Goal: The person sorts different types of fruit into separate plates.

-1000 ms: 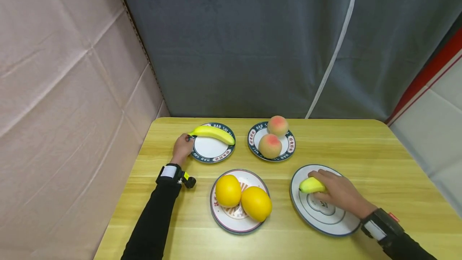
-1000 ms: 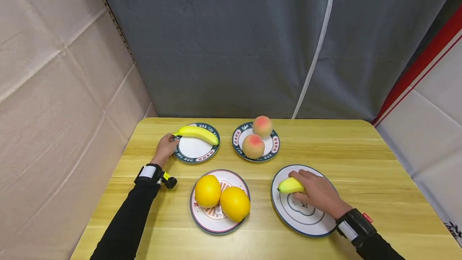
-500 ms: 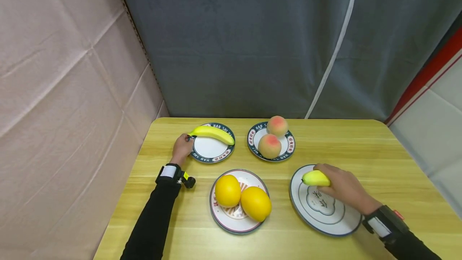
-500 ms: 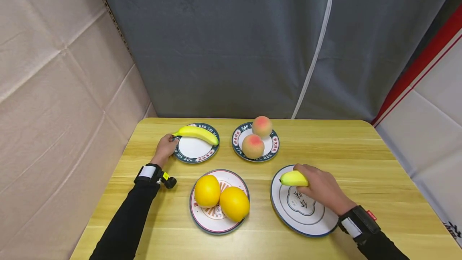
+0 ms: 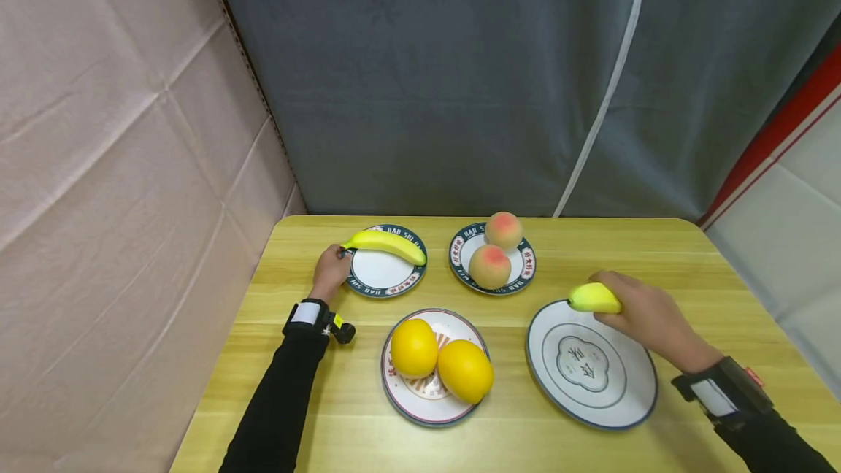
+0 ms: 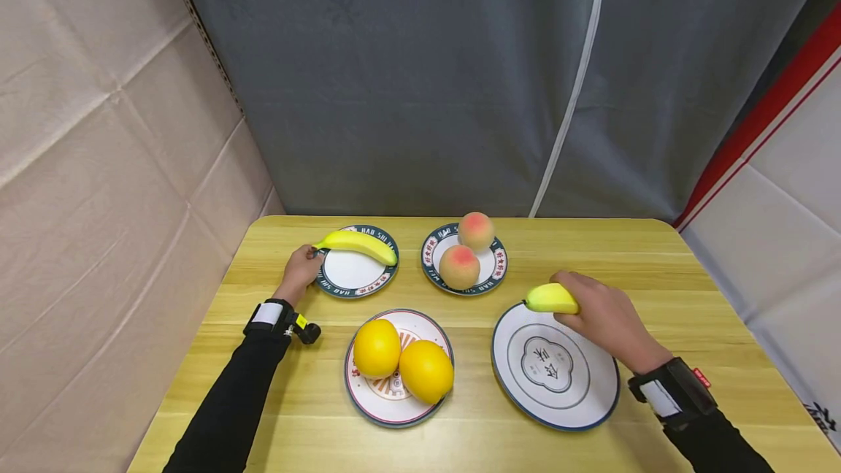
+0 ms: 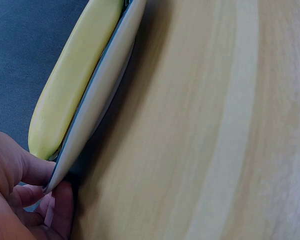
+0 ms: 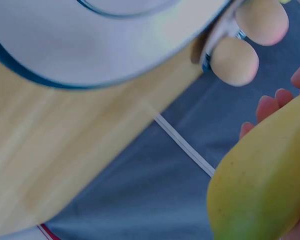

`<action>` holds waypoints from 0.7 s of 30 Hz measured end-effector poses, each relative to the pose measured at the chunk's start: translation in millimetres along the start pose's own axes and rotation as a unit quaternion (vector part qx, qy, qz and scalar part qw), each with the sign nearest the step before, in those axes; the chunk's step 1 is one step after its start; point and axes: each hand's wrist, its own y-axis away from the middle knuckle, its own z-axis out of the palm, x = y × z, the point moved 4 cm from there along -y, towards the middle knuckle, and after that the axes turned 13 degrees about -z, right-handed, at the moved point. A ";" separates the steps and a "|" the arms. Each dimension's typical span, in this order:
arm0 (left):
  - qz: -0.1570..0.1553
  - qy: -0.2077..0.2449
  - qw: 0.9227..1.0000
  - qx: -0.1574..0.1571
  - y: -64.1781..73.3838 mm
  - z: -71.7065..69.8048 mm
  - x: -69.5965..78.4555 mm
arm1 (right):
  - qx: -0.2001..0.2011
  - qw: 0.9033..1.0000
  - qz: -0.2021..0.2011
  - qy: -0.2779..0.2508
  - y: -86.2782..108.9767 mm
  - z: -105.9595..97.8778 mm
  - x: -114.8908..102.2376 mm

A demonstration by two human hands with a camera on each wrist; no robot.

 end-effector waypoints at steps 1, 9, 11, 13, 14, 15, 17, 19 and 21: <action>0.000 0.000 1.000 0.000 0.0 0.0 -0.1 | 0.005 1.000 -0.002 0.002 -1.2 -3.5 0.6; 0.004 -0.003 1.000 0.003 0.4 -0.9 1.0 | 0.043 0.998 -0.039 0.035 -12.4 -30.9 -0.4; 0.005 -0.004 1.000 0.003 0.5 -0.9 1.2 | 0.051 0.996 -0.051 0.044 -16.0 -37.8 -1.2; 0.006 -0.006 1.000 0.005 1.2 -1.0 1.6 | 0.058 0.995 -0.062 0.051 -19.8 -44.6 -2.3; 0.006 -0.006 1.000 0.006 1.9 -0.9 1.7 | 0.061 0.994 -0.068 0.053 -21.7 -47.5 -2.8; 0.006 -0.007 1.000 0.011 3.0 -1.2 2.1 | 0.065 0.993 -0.075 0.056 -23.7 -50.6 -3.4; 0.006 -0.010 1.000 0.015 5.0 -1.0 2.7 | 0.071 0.992 -0.089 0.057 -27.8 -55.8 -4.7; 0.004 -0.011 1.000 0.019 7.0 -0.9 3.4 | 0.075 0.991 -0.098 0.056 -32.6 -60.1 -6.0; 0.004 -0.012 1.000 0.019 8.5 -0.4 3.7 | 0.077 0.990 -0.103 0.054 -38.1 -64.1 -8.0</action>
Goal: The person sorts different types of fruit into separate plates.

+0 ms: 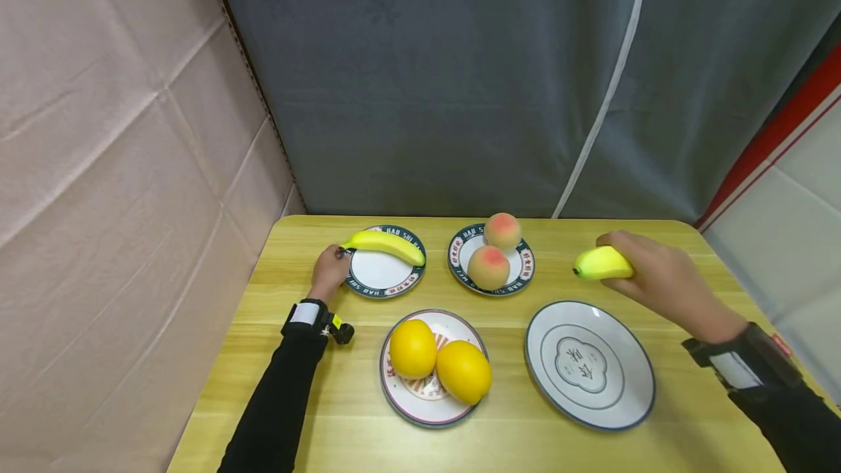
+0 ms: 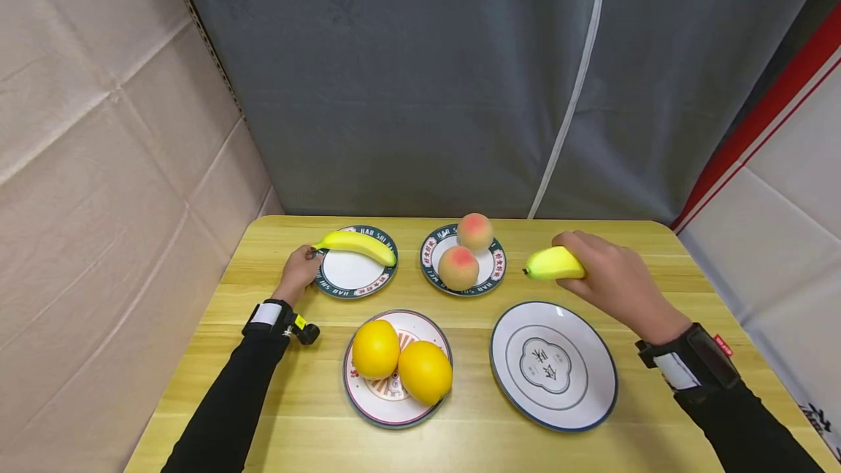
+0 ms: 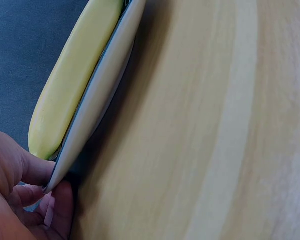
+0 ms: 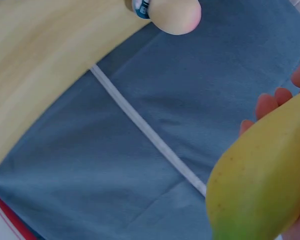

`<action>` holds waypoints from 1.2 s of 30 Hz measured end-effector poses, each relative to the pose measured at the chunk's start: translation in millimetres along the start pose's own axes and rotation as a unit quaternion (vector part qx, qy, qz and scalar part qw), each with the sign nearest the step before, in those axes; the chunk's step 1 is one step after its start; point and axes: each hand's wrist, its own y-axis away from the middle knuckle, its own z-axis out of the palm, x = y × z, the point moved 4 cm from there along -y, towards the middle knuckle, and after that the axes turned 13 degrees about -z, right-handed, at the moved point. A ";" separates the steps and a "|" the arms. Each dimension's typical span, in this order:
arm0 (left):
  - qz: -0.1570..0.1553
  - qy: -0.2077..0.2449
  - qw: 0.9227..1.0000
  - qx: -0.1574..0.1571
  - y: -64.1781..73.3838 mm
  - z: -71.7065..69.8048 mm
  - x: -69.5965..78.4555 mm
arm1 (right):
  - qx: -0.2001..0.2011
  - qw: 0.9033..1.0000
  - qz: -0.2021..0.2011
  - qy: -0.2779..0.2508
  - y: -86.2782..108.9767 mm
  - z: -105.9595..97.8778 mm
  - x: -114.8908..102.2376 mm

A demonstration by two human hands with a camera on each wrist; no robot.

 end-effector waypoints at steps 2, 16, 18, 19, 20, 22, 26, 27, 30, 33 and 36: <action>-0.002 0.003 1.000 -0.006 -0.5 0.2 -0.5 | -0.002 1.000 0.002 -0.001 -7.2 -2.8 -1.0; 0.000 0.003 1.000 -0.014 -6.6 0.6 -2.8 | 0.028 0.998 -0.058 -0.014 -60.8 -25.6 -9.5; 0.002 0.005 1.000 -0.014 -6.9 0.7 -2.7 | 0.032 0.997 -0.067 -0.020 -66.8 -27.9 -10.2; 0.002 0.006 1.000 -0.014 -7.2 0.6 -2.6 | 0.034 0.997 -0.072 -0.021 -69.7 -29.2 -10.7; 0.003 0.006 1.000 -0.013 -7.3 0.4 -2.4 | 0.035 0.996 -0.076 -0.021 -72.9 -30.5 -11.4; 0.003 0.005 1.000 -0.011 -7.1 0.3 -1.8 | 0.036 0.996 -0.083 -0.018 -79.1 -33.5 -12.2; 0.003 0.000 1.000 -0.008 -6.4 0.7 -0.9 | 0.035 0.995 -0.091 -0.010 -90.7 -41.2 -13.5; 0.003 0.000 1.000 -0.008 -6.3 0.8 -0.8 | 0.035 0.995 -0.090 -0.011 -93.5 -43.3 -13.5; 0.002 0.001 1.000 -0.010 -5.6 0.5 -0.5 | 0.031 0.996 -0.085 -0.015 -102.7 -49.8 -14.6; 0.002 0.002 1.000 -0.013 -4.4 0.1 -0.2 | 0.024 0.996 -0.079 -0.011 -112.6 -55.4 -16.8; 0.002 0.002 1.000 -0.014 -3.1 -0.6 -0.1 | 0.017 0.996 -0.083 -0.007 -122.8 -59.6 -20.1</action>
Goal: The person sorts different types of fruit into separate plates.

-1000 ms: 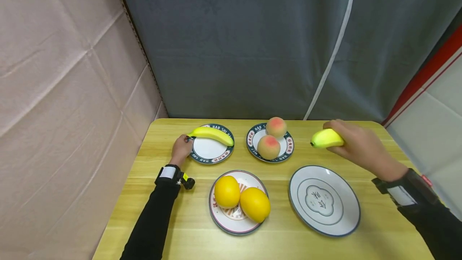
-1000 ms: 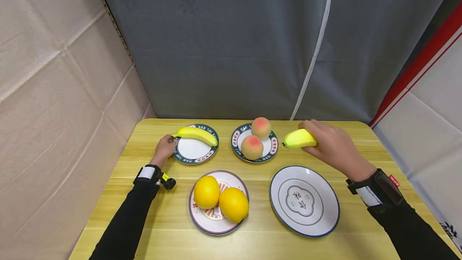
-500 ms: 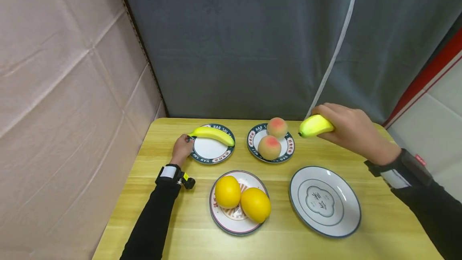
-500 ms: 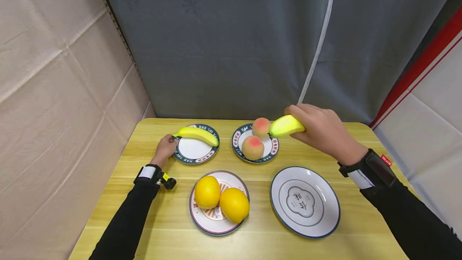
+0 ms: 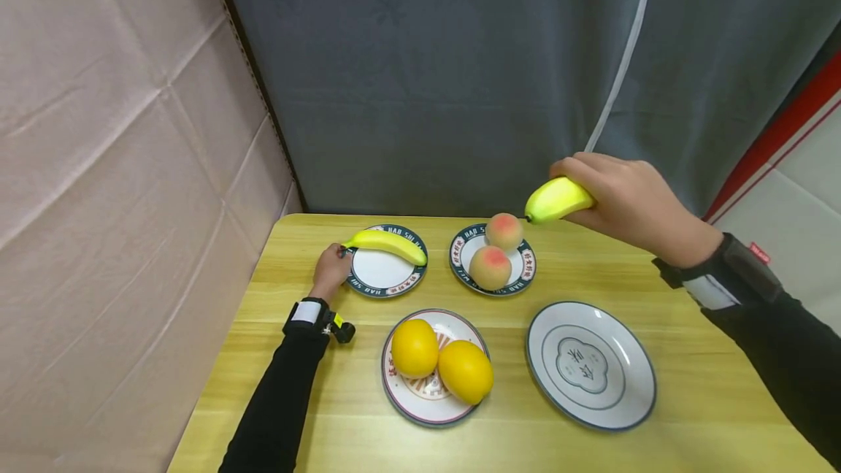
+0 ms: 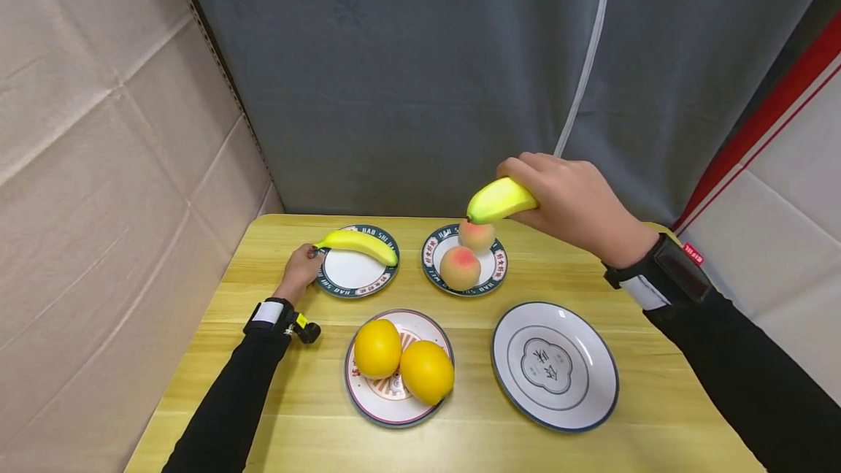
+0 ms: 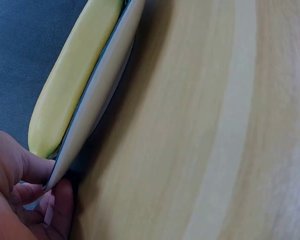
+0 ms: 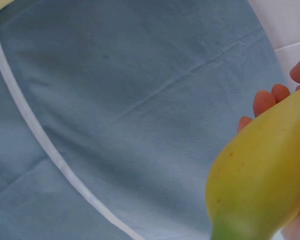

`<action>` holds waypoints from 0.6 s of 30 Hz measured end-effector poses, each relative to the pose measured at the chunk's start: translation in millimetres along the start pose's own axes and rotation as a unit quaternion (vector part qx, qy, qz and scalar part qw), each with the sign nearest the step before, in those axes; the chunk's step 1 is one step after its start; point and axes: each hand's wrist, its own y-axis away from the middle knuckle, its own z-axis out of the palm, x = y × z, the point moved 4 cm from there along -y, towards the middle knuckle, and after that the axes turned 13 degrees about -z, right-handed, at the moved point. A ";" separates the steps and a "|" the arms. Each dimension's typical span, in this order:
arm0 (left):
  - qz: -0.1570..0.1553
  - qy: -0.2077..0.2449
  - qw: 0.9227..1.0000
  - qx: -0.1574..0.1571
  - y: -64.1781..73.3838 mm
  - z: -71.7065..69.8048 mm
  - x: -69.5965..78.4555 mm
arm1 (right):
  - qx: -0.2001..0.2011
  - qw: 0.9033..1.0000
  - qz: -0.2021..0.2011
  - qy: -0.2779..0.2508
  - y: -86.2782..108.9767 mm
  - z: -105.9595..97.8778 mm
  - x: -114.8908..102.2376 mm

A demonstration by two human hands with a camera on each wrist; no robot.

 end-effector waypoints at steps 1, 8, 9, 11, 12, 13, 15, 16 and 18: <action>0.001 0.000 1.000 0.000 0.2 -0.3 0.1 | -0.002 1.000 -0.002 0.001 -3.5 -0.8 -0.5; 0.003 -0.001 1.000 0.000 -1.3 -0.6 0.2 | -0.009 1.000 -0.018 -0.009 -26.9 -1.9 -3.6; 0.001 -0.001 1.000 -0.001 -1.4 -0.5 0.2 | -0.010 1.000 -0.020 -0.009 -30.4 -1.5 -3.8; -0.002 -0.003 1.000 -0.002 -2.2 0.1 -0.1 | -0.010 1.000 -0.026 -0.009 -36.9 -0.7 -4.6; -0.004 -0.002 1.000 -0.003 -2.6 0.2 -0.1 | -0.010 0.999 -0.029 -0.010 -40.0 -0.1 -4.9; -0.005 -0.003 1.000 -0.003 -3.2 0.3 -0.3 | -0.009 0.999 -0.032 -0.011 -43.2 0.7 -5.2; -0.005 -0.001 1.000 -0.004 -4.3 0.3 -0.6 | -0.006 0.999 -0.040 -0.014 -49.6 2.2 -6.3; -0.006 0.000 1.000 -0.004 -4.8 0.2 -0.7 | -0.004 0.999 -0.044 -0.016 -52.9 3.0 -7.1; -0.007 0.005 1.000 -0.005 -5.0 0.0 -0.6 | -0.002 0.999 -0.050 -0.021 -59.7 5.3 -8.7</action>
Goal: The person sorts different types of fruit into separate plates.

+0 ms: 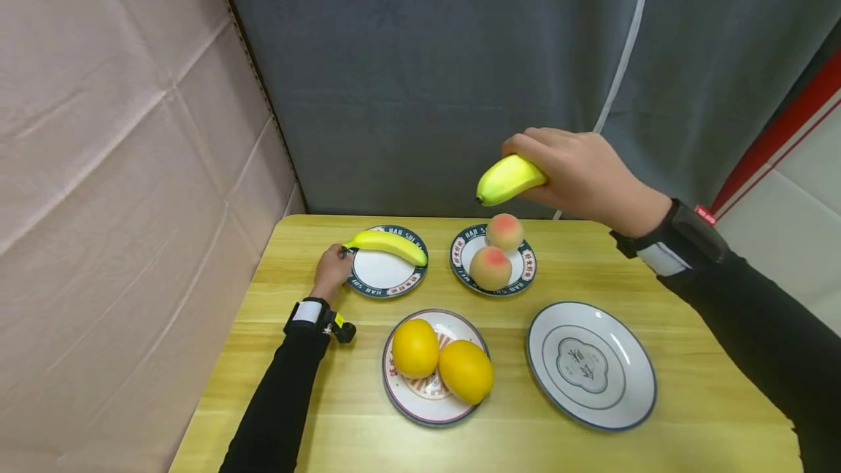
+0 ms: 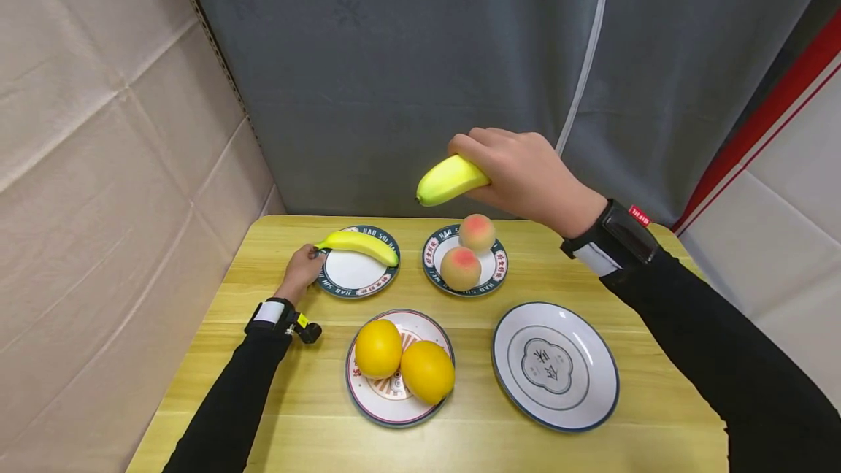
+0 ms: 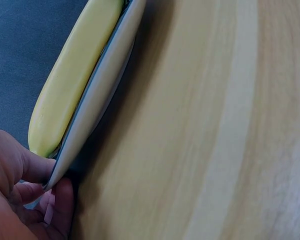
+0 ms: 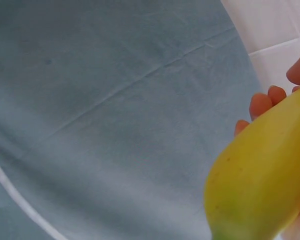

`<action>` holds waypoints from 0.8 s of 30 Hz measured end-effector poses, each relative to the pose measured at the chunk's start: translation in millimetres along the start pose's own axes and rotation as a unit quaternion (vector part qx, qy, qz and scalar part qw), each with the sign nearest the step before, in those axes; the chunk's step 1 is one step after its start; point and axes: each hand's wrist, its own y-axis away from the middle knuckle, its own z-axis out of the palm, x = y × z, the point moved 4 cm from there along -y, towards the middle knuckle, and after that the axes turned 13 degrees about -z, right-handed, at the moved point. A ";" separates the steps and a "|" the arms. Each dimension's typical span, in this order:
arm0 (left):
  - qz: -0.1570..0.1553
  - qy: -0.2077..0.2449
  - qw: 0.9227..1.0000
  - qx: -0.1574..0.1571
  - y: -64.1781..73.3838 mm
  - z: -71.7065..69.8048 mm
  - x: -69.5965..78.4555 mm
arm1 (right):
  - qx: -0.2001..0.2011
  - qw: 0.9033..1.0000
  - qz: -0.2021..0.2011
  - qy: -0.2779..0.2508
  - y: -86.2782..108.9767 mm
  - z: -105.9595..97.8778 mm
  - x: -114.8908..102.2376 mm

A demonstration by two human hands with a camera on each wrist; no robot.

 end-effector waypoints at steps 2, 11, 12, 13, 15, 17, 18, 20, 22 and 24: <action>0.000 0.003 1.000 0.000 0.0 0.0 -0.1 | 0.000 1.000 -0.005 -0.004 -6.8 2.7 -0.9; 0.004 0.007 1.000 -0.005 -2.1 2.1 -0.6 | -0.011 1.000 -0.012 -0.010 -33.8 18.6 -5.0; 0.004 0.008 1.000 -0.005 -2.4 2.1 -0.5 | -0.010 1.000 -0.012 -0.013 -36.6 20.4 -5.4; 0.004 0.008 1.000 -0.004 -2.8 2.2 -0.6 | -0.008 1.000 -0.012 -0.015 -39.3 21.8 -5.9; 0.002 0.010 1.000 -0.003 -3.0 2.4 -0.4 | -0.005 1.000 -0.014 -0.021 -44.7 24.7 -7.1; 0.001 0.012 1.000 -0.001 -3.2 2.4 0.1 | -0.001 1.000 -0.016 -0.025 -50.3 27.1 -8.8; 0.000 0.011 1.000 -0.001 -3.4 2.4 0.1 | 0.001 0.999 -0.018 -0.027 -53.0 28.5 -9.7; -0.001 0.010 1.000 0.002 -3.7 2.3 0.4 | 0.003 0.999 -0.019 -0.027 -57.9 31.8 -10.8; -0.003 0.007 1.000 0.004 -4.5 2.5 0.5 | 0.004 0.999 -0.018 -0.027 -62.7 35.4 -11.8; -0.007 0.003 1.000 0.005 -5.1 2.8 0.2 | 0.003 1.000 -0.014 -0.027 -67.0 39.7 -12.4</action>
